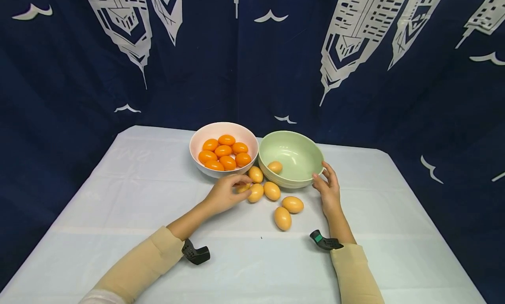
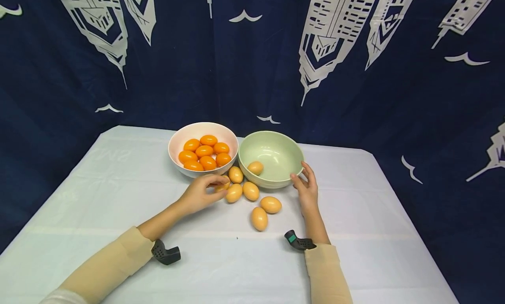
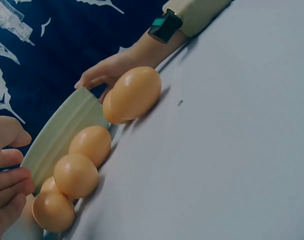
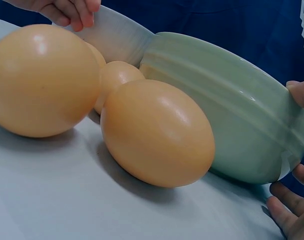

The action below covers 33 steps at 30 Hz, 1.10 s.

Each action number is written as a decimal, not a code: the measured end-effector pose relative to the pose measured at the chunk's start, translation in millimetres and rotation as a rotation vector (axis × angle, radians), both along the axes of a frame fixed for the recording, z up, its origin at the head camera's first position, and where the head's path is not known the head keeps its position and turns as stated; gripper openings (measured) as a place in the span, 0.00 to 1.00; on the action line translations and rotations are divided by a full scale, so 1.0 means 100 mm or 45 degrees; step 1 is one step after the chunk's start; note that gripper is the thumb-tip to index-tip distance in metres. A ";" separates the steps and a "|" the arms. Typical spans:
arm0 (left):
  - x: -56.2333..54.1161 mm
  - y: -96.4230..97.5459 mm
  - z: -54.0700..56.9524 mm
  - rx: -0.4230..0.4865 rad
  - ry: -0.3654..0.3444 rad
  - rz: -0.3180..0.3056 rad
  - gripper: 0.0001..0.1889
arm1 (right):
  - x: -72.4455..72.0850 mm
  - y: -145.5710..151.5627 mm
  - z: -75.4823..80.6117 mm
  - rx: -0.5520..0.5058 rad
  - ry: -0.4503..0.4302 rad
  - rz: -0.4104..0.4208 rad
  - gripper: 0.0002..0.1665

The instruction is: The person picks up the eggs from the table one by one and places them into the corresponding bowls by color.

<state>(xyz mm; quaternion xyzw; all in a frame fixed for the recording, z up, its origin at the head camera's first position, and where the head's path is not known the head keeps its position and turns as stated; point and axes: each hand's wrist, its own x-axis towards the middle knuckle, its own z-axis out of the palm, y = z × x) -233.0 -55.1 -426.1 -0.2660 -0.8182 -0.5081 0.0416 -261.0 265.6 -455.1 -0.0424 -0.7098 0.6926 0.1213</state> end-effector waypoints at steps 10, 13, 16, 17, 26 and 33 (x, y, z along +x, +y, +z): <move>0.11 -0.15 -0.12 -0.002 0.036 0.121 0.21 | -0.01 0.01 -0.01 0.005 -0.002 -0.005 0.35; 0.11 -0.15 -0.19 -0.010 0.042 0.141 0.25 | -0.02 0.01 0.00 0.006 -0.004 -0.010 0.35; 0.09 -0.14 -0.26 -0.054 0.063 0.175 0.27 | -0.02 0.01 0.00 0.003 -0.009 -0.006 0.35; 0.09 -0.13 -0.28 -0.072 0.067 0.183 0.27 | -0.01 0.01 0.00 0.001 -0.010 -0.006 0.35; 0.01 -0.02 -0.35 -0.287 0.097 0.218 0.33 | -0.01 0.01 0.00 0.010 -0.004 0.003 0.35; -0.04 0.00 -0.37 -0.383 0.192 0.238 0.32 | -0.01 0.00 -0.01 -0.002 0.005 -0.004 0.35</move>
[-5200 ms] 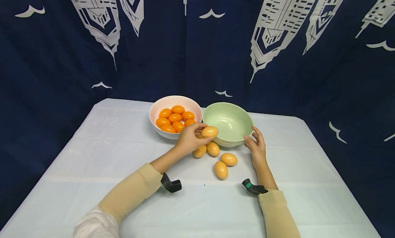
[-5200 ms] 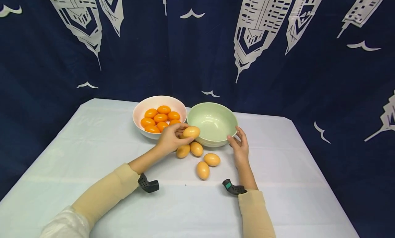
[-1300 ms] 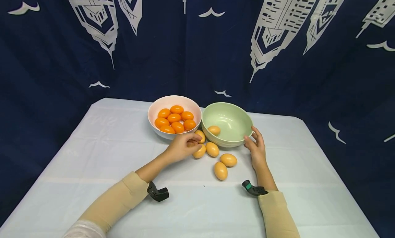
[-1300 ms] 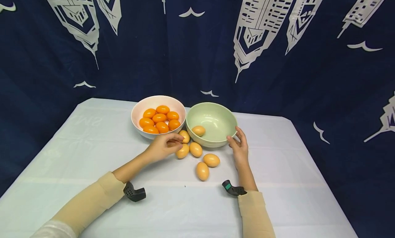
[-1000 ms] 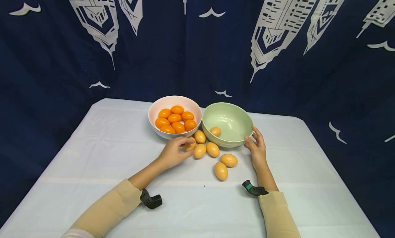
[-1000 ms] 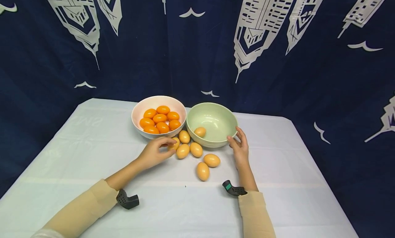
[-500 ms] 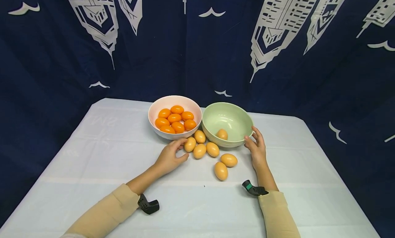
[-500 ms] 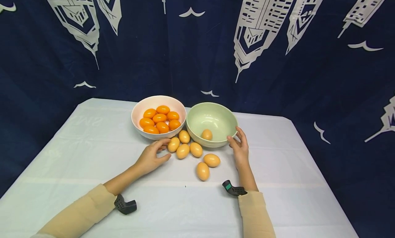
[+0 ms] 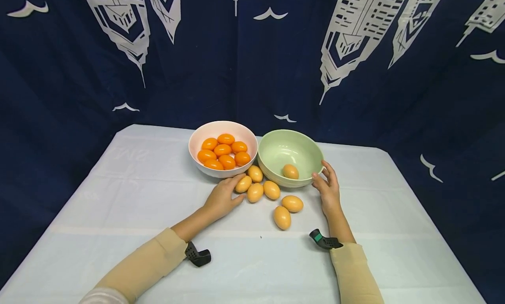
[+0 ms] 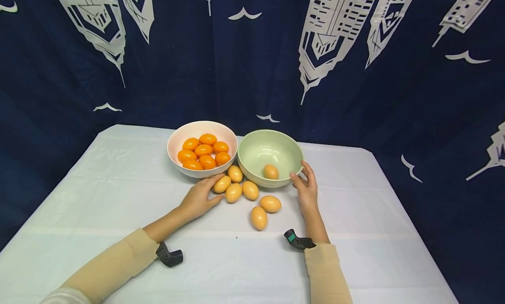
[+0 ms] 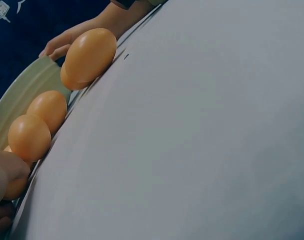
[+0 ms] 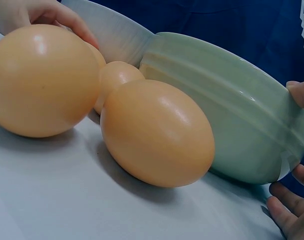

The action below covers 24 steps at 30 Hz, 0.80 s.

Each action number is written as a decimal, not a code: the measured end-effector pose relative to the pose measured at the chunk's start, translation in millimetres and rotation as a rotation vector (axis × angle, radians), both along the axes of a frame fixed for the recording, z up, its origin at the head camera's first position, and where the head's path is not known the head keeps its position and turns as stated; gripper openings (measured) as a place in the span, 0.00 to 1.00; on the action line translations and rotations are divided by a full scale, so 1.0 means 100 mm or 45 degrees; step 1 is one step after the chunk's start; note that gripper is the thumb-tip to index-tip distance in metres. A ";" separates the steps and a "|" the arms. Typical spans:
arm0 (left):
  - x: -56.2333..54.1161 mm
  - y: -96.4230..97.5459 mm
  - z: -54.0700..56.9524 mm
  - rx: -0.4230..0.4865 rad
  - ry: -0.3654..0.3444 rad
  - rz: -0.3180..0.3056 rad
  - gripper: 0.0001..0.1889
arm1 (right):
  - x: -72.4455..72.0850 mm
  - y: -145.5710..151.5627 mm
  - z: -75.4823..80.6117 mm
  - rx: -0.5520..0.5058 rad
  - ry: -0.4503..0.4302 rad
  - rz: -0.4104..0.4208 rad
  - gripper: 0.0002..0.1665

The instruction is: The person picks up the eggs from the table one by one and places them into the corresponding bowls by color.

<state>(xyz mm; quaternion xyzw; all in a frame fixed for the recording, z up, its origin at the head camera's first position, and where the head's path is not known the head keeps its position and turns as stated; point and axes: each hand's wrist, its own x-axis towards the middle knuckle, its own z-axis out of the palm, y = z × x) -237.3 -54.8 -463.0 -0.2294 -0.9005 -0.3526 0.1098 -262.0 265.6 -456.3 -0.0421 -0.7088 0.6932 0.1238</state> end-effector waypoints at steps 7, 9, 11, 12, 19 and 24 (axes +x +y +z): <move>-0.06 0.01 -0.04 -0.025 0.098 0.023 0.29 | 0.00 0.01 0.01 0.005 -0.004 0.003 0.36; -0.07 0.02 -0.05 -0.021 0.120 0.028 0.29 | 0.00 0.01 0.01 0.004 -0.009 0.004 0.36; -0.06 0.02 -0.06 -0.003 0.134 0.030 0.29 | 0.00 0.01 0.01 0.006 -0.010 0.007 0.36; -0.06 0.02 -0.06 0.003 0.137 0.033 0.29 | 0.00 0.01 0.01 0.007 -0.007 0.005 0.36; -0.06 0.02 -0.08 0.009 0.172 0.055 0.28 | -0.01 0.02 -0.01 0.006 0.002 0.008 0.35; -0.03 0.01 -0.06 0.051 0.222 0.057 0.28 | -0.01 0.02 -0.03 0.012 0.004 0.007 0.35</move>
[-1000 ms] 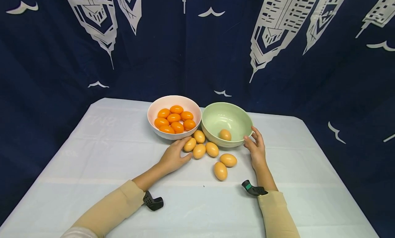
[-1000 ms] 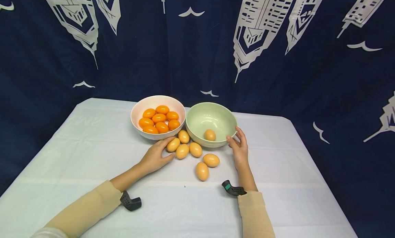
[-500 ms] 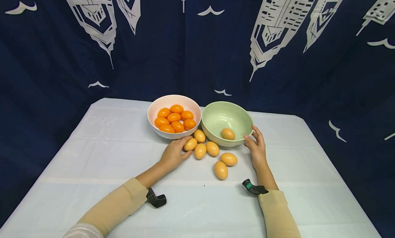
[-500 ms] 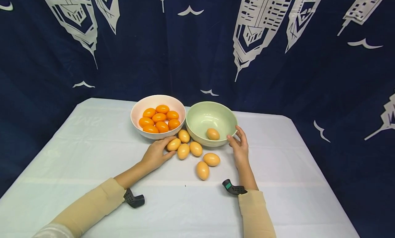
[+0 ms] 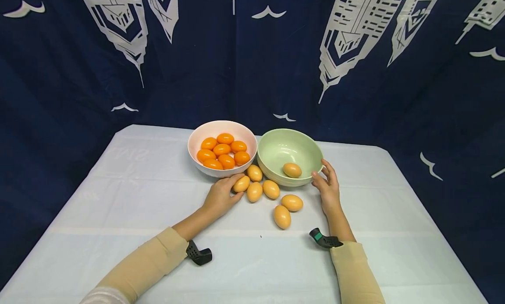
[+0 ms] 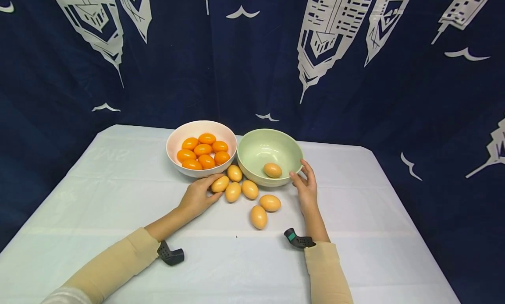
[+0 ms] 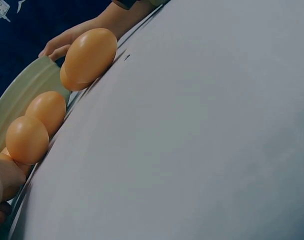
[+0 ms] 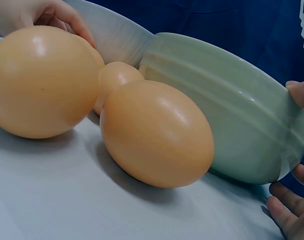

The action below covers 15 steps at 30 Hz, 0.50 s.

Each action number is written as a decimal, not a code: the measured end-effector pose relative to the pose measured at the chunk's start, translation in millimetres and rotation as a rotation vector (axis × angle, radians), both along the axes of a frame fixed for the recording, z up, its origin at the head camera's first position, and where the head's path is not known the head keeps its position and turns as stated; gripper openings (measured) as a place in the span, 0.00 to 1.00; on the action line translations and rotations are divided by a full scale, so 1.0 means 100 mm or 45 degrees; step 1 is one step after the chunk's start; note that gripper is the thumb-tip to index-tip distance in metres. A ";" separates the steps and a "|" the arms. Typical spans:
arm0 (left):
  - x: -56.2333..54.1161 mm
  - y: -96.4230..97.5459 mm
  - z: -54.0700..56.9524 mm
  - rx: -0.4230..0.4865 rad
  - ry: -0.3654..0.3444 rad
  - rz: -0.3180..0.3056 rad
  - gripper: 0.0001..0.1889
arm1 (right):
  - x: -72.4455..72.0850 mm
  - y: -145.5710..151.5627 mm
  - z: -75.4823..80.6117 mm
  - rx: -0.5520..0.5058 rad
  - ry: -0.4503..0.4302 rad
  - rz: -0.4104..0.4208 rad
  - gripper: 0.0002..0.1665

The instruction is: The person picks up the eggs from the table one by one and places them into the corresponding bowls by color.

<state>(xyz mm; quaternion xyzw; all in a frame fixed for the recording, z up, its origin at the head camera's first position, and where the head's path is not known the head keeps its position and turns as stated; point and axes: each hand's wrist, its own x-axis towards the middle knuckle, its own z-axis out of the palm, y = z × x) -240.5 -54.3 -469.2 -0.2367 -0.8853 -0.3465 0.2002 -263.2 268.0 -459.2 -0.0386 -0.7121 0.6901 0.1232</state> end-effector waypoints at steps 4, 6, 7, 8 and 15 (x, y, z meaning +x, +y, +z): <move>0.03 0.00 0.04 0.050 0.024 -0.008 0.29 | 0.00 0.00 0.00 0.002 -0.002 0.003 0.35; 0.04 0.00 0.06 0.076 0.027 -0.010 0.29 | 0.00 0.00 0.00 0.007 -0.006 0.004 0.35; 0.05 0.00 0.08 0.087 0.029 -0.011 0.29 | 0.00 0.00 0.00 0.008 -0.007 0.004 0.35; 0.05 0.00 0.09 0.096 0.029 -0.011 0.29 | 0.00 0.00 0.00 0.007 -0.006 0.002 0.35; 0.09 0.03 0.21 0.162 -0.026 -0.005 0.29 | 0.00 0.00 0.01 -0.010 0.010 0.015 0.35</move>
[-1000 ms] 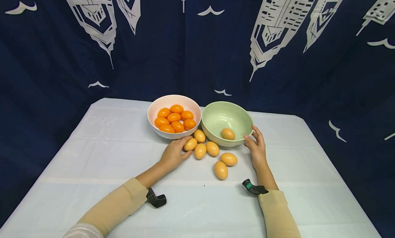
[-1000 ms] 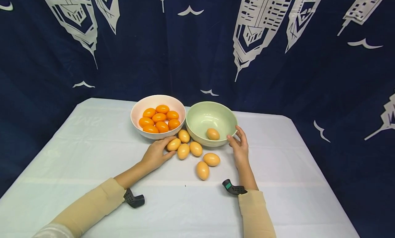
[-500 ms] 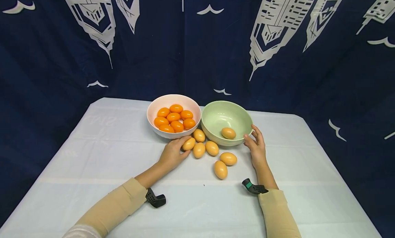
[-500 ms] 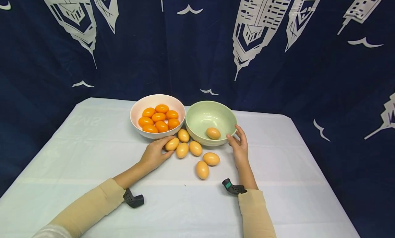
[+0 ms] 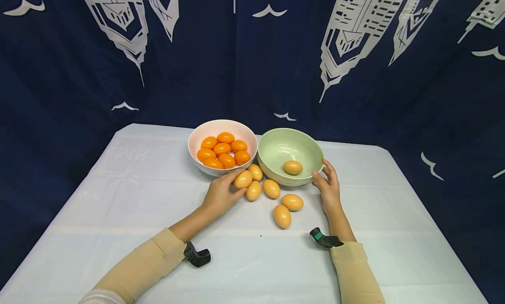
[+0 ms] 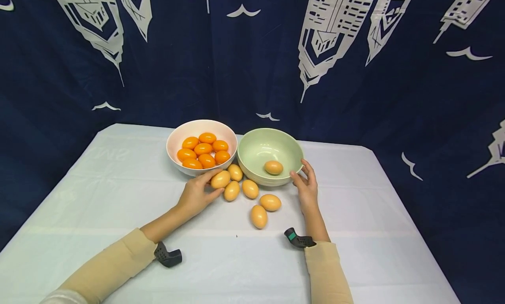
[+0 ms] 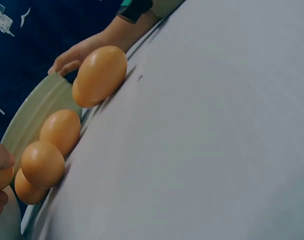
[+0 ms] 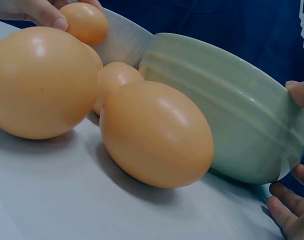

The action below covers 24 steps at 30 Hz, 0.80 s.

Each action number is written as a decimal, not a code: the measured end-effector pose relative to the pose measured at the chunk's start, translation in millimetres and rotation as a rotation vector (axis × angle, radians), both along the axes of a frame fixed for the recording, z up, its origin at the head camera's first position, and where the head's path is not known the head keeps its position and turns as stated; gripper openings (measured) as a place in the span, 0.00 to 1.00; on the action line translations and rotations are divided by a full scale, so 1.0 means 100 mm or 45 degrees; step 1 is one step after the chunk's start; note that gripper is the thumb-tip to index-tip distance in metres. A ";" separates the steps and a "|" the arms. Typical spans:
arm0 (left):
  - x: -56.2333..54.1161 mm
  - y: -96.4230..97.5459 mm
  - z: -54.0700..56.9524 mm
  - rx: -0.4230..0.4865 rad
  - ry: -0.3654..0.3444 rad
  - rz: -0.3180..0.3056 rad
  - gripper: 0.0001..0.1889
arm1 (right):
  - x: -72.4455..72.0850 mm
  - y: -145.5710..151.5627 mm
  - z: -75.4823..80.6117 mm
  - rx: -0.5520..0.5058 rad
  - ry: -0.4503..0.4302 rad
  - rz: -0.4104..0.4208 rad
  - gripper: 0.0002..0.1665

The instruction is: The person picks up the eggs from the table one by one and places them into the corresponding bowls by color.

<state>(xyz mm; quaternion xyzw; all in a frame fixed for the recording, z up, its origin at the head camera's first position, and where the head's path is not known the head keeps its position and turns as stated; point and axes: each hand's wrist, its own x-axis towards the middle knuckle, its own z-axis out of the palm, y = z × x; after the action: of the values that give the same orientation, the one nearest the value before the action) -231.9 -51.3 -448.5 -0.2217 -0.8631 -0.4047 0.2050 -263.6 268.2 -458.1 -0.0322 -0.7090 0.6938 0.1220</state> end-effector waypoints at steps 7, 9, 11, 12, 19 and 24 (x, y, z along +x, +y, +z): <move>-0.01 0.08 0.14 0.039 -0.063 -0.017 0.29 | 0.00 0.01 -0.01 -0.001 -0.014 -0.006 0.35; -0.02 0.11 0.19 0.043 -0.067 -0.026 0.28 | 0.00 0.01 -0.01 0.000 -0.016 -0.005 0.35; -0.04 0.14 0.23 0.054 -0.072 -0.038 0.28 | 0.00 0.01 -0.02 0.001 -0.016 -0.006 0.35; -0.04 0.15 0.25 0.060 -0.075 -0.045 0.28 | 0.00 0.01 -0.02 0.003 -0.017 -0.007 0.35; -0.14 0.27 0.39 0.083 -0.104 -0.090 0.29 | 0.00 0.01 -0.01 0.006 -0.019 -0.007 0.36; -0.22 0.35 0.48 0.044 -0.128 -0.083 0.29 | -0.01 0.01 -0.02 0.013 -0.031 -0.006 0.36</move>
<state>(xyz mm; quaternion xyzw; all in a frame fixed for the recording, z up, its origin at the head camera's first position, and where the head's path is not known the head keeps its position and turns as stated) -253.6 -16.8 -400.9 -0.2254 -0.8576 -0.4365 0.1519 -264.3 269.3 -460.0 -0.0420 -0.7139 0.6894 0.1151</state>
